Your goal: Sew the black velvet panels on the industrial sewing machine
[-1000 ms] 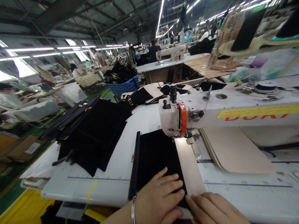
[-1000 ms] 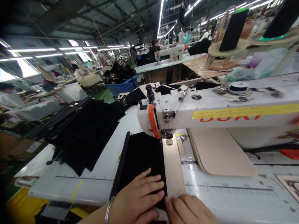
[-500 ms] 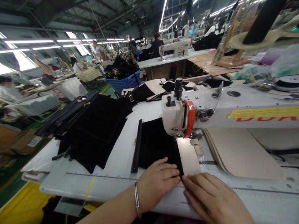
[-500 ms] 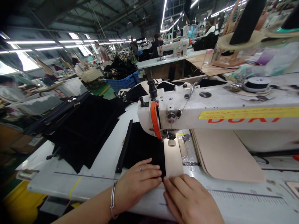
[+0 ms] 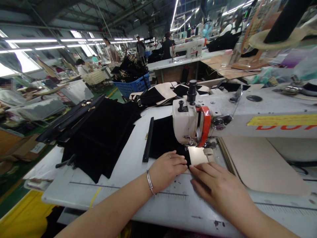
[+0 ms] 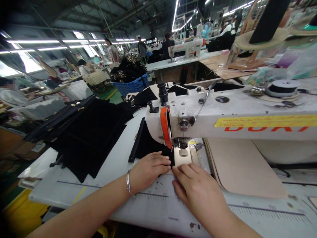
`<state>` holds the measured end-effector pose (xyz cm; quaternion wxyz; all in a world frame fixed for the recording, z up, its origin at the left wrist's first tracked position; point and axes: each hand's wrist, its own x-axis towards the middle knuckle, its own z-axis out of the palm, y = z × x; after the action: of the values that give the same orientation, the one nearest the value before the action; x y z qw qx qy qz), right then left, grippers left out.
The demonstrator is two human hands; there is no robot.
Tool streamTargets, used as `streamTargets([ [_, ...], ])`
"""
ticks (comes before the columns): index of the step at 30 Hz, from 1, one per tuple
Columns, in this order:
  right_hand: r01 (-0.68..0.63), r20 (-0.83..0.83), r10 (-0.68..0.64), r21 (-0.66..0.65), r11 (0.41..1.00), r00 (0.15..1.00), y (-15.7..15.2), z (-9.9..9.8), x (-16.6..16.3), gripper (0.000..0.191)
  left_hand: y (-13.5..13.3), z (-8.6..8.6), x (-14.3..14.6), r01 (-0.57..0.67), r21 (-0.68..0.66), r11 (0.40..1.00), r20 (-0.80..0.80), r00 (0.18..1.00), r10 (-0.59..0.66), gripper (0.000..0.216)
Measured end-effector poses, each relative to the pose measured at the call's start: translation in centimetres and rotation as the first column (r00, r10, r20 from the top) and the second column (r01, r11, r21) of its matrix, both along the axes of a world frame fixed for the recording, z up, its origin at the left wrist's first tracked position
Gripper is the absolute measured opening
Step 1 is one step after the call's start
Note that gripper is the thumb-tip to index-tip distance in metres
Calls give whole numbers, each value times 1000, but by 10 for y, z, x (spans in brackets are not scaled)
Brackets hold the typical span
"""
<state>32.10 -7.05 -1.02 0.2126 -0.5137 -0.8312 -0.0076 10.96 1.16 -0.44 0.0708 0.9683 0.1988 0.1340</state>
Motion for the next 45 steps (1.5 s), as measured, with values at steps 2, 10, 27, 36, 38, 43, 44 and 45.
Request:
streamTargets([
  [2, 5, 17, -5, -11, 1000, 1000, 7, 0, 1, 32, 7, 1, 1, -1, -1, 1000, 4, 1000, 1, 22],
  [10, 46, 85, -46, 5, 999, 995, 32, -2, 2, 36, 36, 1, 10, -16, 19, 1000, -4, 1000, 16, 19],
  [27, 85, 77, -86, 19, 996, 993, 41, -12, 2, 41, 52, 5, 20, -73, -47, 996, 11, 997, 74, 21],
  [36, 85, 49, -85, 10, 996, 995, 42, -11, 0, 37, 54, -4, 20, -135, -51, 990, 39, 990, 137, 20],
  [38, 79, 48, -79, 9, 997, 996, 43, -11, 0, 37, 54, -5, 20, -148, -55, 988, 47, 988, 150, 21],
  [43, 63, 37, -63, 12, 998, 997, 42, -12, 1, 34, 53, -5, 20, -158, -64, 985, 57, 985, 161, 21],
  [44, 57, 35, -58, 14, 998, 998, 42, -12, 1, 33, 52, -5, 19, -159, -71, 985, 59, 985, 163, 20],
  [45, 51, 32, -52, 16, 999, 998, 41, -12, 1, 32, 51, -6, 19, -155, -80, 985, 62, 985, 160, 20],
])
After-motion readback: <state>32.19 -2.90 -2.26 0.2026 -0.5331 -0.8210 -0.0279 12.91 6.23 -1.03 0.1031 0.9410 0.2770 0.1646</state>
